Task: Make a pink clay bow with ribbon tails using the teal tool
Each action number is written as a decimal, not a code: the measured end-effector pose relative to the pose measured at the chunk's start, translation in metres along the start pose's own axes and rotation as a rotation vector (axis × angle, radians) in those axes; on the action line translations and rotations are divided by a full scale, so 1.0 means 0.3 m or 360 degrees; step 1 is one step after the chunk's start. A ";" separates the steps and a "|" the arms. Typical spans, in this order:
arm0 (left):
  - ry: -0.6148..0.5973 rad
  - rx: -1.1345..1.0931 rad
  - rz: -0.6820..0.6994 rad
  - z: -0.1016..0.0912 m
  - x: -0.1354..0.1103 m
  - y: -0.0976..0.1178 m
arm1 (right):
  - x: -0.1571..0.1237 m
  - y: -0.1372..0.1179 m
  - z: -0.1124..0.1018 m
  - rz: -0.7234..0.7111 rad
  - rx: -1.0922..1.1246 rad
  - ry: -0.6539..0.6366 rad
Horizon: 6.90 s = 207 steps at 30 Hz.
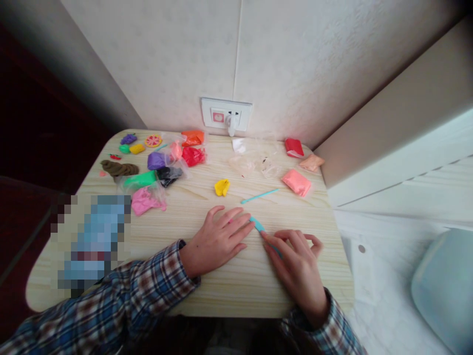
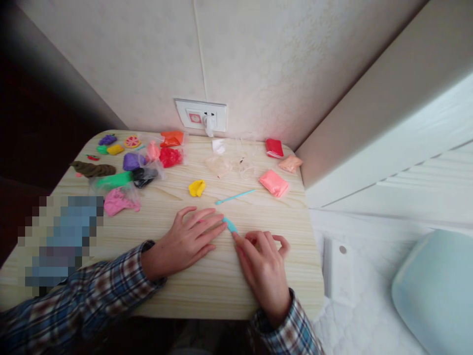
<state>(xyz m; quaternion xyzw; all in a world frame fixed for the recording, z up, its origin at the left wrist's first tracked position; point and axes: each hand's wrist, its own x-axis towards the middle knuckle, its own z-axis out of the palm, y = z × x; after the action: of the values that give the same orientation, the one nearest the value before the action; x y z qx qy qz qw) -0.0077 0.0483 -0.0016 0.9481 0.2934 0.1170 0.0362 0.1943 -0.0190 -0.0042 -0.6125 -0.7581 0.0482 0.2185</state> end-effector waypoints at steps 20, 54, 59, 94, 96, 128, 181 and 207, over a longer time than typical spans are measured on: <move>0.0089 -0.0012 -0.0008 -0.009 -0.001 -0.002 | 0.011 -0.006 0.025 0.0165 0.0017 0.0127; 0.0177 -0.0109 -0.0004 -0.010 0.001 -0.002 | 0.037 -0.075 0.041 0.0310 -0.0032 0.0264; 0.0225 -0.0169 -0.0029 -0.012 0.001 0.000 | 0.036 -0.093 0.054 0.0311 -0.0047 0.0293; 0.0204 0.0016 0.0207 -0.020 0.004 0.003 | 0.043 -0.023 0.029 0.0567 0.0021 0.0123; 0.0235 0.0038 0.0230 -0.015 0.002 0.005 | 0.040 -0.023 0.029 0.0534 0.0011 0.0119; 0.0183 0.0147 0.0619 -0.011 -0.008 0.006 | 0.032 -0.014 0.028 0.0173 0.0461 0.0052; 0.0209 0.0099 0.0558 -0.008 0.002 0.012 | 0.047 0.010 0.024 0.0012 0.0407 -0.0018; 0.0229 0.0129 0.0550 -0.004 -0.002 0.017 | 0.019 0.018 0.026 0.0045 0.0310 0.0018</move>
<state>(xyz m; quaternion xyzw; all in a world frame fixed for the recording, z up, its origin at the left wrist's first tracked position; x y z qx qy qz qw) -0.0056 0.0439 0.0002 0.9743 0.1324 0.1771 -0.0438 0.1953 -0.0107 -0.0116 -0.5992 -0.7398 0.1213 0.2808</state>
